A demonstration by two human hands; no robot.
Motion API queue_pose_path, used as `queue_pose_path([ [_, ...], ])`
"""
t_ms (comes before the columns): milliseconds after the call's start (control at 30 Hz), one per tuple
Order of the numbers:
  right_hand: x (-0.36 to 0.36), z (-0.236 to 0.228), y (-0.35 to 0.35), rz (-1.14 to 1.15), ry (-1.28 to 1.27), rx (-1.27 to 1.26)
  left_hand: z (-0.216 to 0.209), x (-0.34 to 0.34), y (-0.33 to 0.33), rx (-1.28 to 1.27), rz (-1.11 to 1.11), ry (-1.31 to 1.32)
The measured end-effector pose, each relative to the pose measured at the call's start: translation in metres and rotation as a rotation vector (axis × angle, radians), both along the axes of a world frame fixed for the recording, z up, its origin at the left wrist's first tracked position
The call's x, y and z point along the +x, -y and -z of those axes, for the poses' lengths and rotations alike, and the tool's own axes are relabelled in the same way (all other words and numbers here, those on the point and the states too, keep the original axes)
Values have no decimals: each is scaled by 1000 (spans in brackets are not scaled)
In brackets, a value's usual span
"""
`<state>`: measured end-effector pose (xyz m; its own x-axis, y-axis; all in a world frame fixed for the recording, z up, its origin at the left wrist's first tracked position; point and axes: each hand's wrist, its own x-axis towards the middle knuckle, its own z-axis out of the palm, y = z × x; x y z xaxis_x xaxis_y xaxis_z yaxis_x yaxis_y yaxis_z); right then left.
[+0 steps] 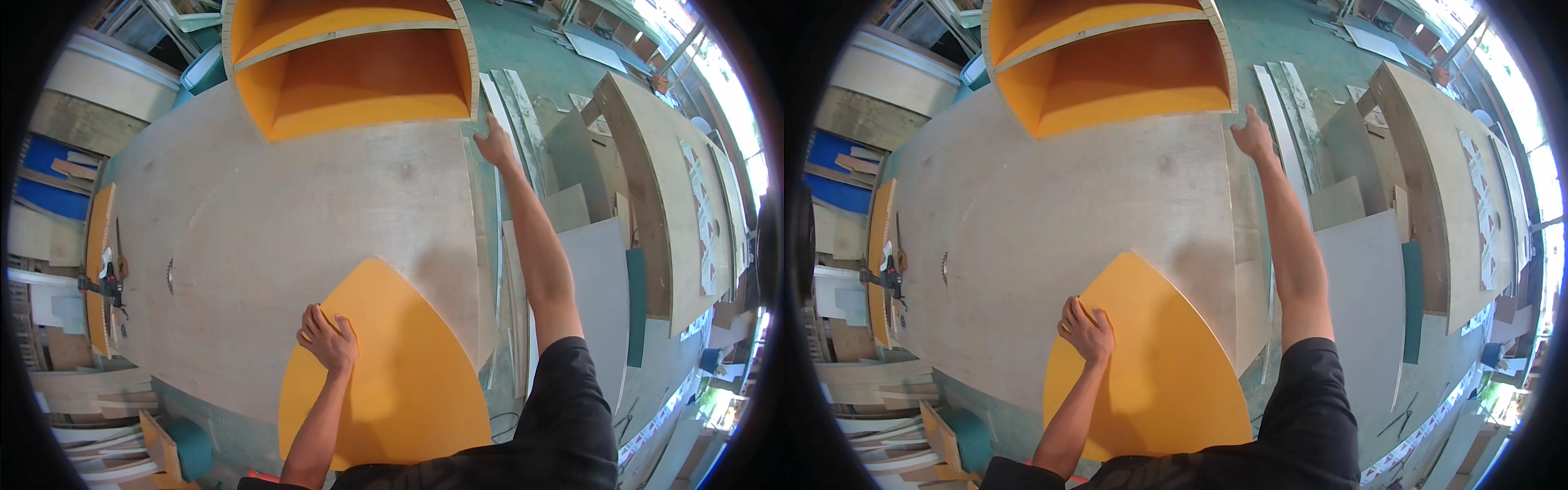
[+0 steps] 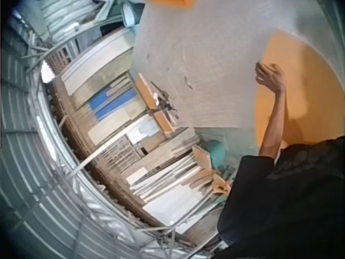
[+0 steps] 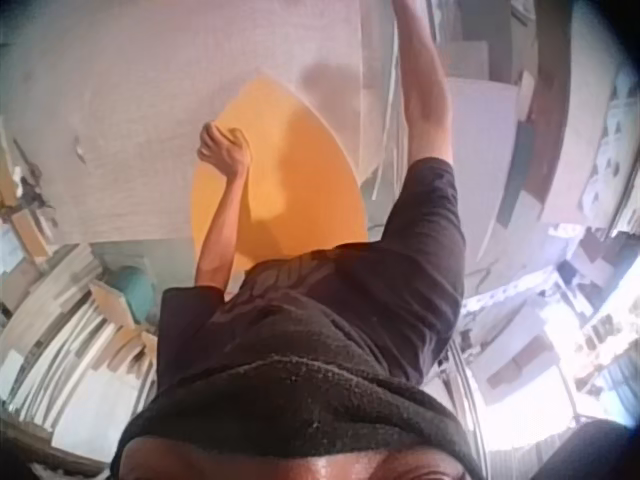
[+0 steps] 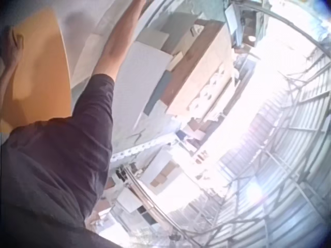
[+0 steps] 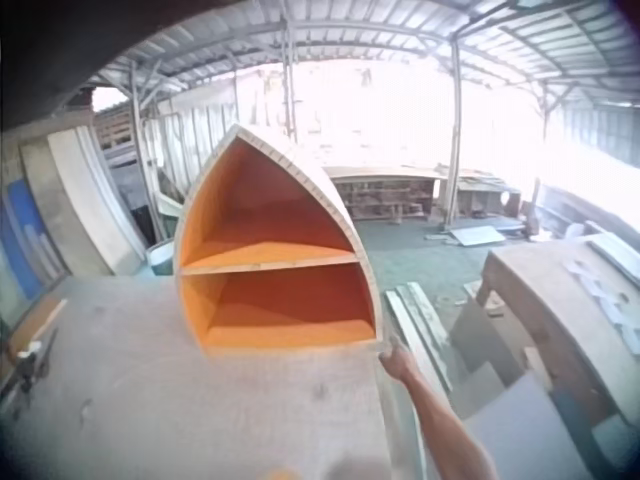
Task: The person measures the interior dimensions of a curved wooden shelf with a tape measure and pencil, then moves around a workshop to handle yellow wooden panels and other furniture components.
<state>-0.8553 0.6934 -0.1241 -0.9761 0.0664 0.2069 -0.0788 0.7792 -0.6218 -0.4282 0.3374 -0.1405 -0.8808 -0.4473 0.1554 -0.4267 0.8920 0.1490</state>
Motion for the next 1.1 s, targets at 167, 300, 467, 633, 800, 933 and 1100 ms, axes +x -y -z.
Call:
queue_pose_path([
  [167, 86, 30, 13, 36, 56, -269, -2, -1, 0, -1, -4, -21],
  [300, 235, 40, 0, 199, 43, -484, -1, -2, -2, 0, -15, -38],
  [467, 434, 49, -34, 401, 351, -507, -2, -2, -1, 7, -21, -34],
  [633, 568, 39, -74, 524, 743, -652, 0, 2, -2, 0, -40, -16],
  [800, 660, 36, -85, 457, 843, -574, 0, 5, 1, 39, -44, -41],
  [933, 719, 32, -69, 436, 813, -355, 1, 9, 9, 153, -4, -82],
  [1100, 761, 8, 13, 514, 702, -218, 3, 38, 52, 399, 151, -134],
])
